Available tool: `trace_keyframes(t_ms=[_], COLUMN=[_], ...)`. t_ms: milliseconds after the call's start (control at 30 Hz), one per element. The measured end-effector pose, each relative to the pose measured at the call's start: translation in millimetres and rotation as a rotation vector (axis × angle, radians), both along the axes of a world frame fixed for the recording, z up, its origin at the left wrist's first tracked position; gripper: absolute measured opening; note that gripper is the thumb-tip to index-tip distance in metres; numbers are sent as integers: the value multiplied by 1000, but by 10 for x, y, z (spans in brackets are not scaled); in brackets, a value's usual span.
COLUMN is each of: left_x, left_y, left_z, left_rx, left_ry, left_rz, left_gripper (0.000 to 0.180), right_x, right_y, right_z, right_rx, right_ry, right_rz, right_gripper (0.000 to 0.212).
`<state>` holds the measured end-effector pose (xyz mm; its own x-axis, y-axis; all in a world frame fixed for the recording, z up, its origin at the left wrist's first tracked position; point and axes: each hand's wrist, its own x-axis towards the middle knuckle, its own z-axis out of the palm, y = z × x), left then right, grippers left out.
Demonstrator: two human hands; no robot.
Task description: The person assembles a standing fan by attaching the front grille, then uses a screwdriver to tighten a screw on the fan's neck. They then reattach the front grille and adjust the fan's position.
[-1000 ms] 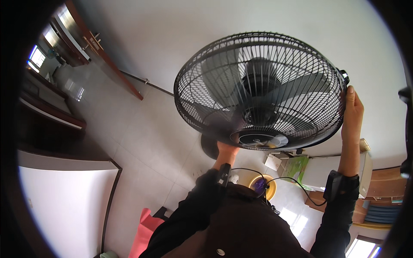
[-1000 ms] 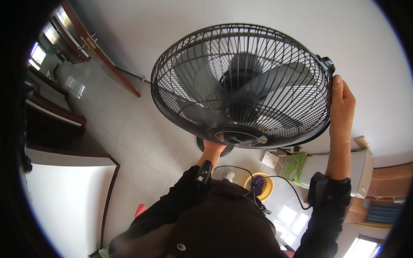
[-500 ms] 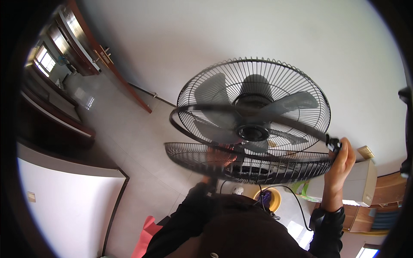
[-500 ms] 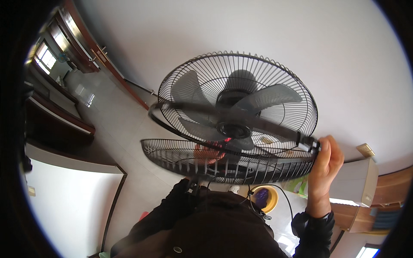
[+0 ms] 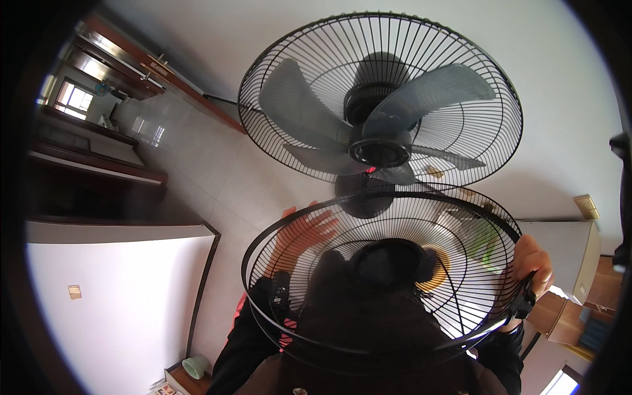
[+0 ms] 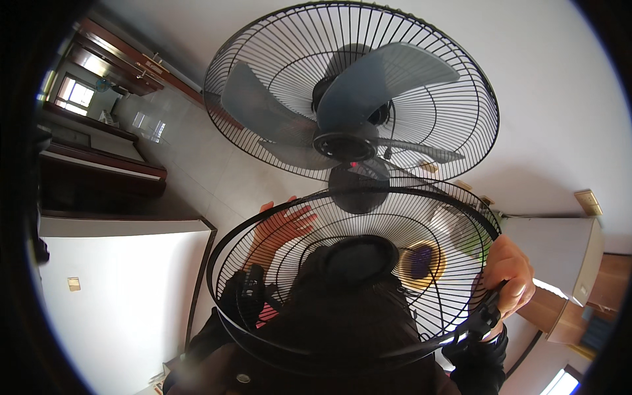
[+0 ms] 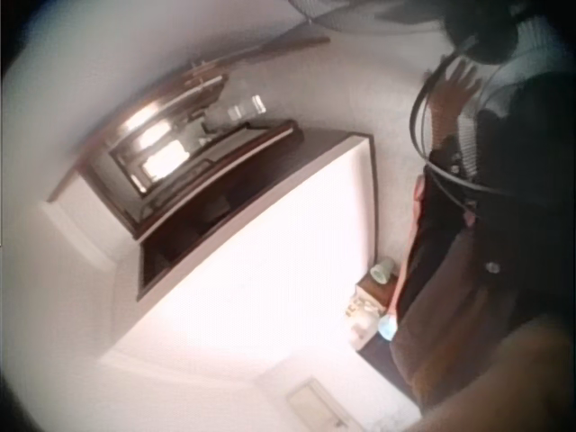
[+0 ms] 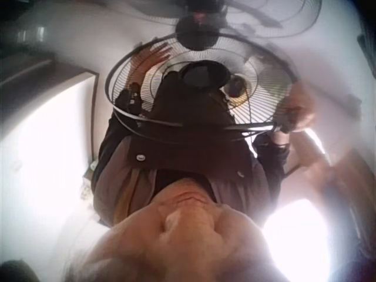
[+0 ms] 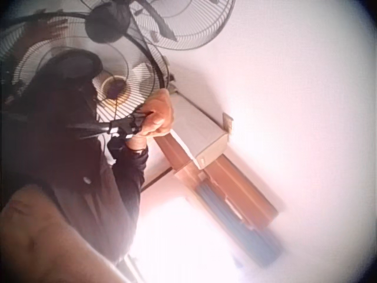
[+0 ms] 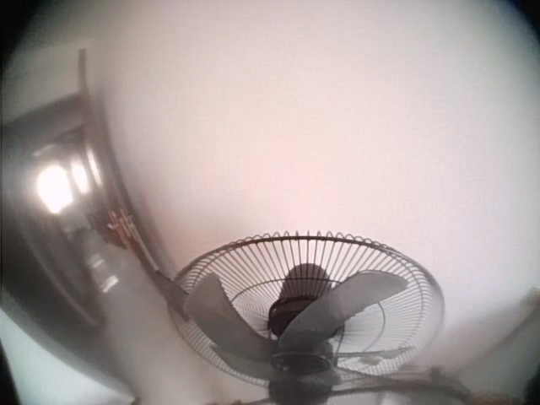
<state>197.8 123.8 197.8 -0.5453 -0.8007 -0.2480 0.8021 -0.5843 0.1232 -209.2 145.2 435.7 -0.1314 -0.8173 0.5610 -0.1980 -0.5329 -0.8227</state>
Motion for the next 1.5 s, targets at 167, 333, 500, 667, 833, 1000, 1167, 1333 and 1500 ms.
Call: trace_keyframes(t_ms=[167,333,500,667,833,1000,1167,1333,1500], left_x=[284,588,672,530,244,-28,-256,-533,-735], left_y=[-21,-212,-256,-339,-356,-378,-437,-511,-464], left_z=[50,87,230,239,371,476,611,1039,1491], left_rx=[-34,-114,107,184,75,-81,-205,-398,-519], left_ry=[-184,-564,-289,-232,-316,-422,-506,-654,-741], left_rz=[-168,-490,-711,-783,-769,-731,-716,-693,-661], left_gripper=[59,56,60,55,67,78,87,92,94], right_x=[30,44,254,444,441,136,-58,-191,-319], right_y=[259,505,802,1112,1608,2107,2565,2754,2761], right_z=[-148,-98,-112,-230,-345,-561,-789,-1006,-1120], right_rx=[-35,-137,-18,61,96,526,775,645,560], right_ry=[-79,-41,-137,-363,-901,-954,-1128,-1156,-1156], right_rz=[-28,36,-226,-347,-359,-420,-217,-174,-153], right_gripper=[50,44,38,36,24,48,49,60,75])
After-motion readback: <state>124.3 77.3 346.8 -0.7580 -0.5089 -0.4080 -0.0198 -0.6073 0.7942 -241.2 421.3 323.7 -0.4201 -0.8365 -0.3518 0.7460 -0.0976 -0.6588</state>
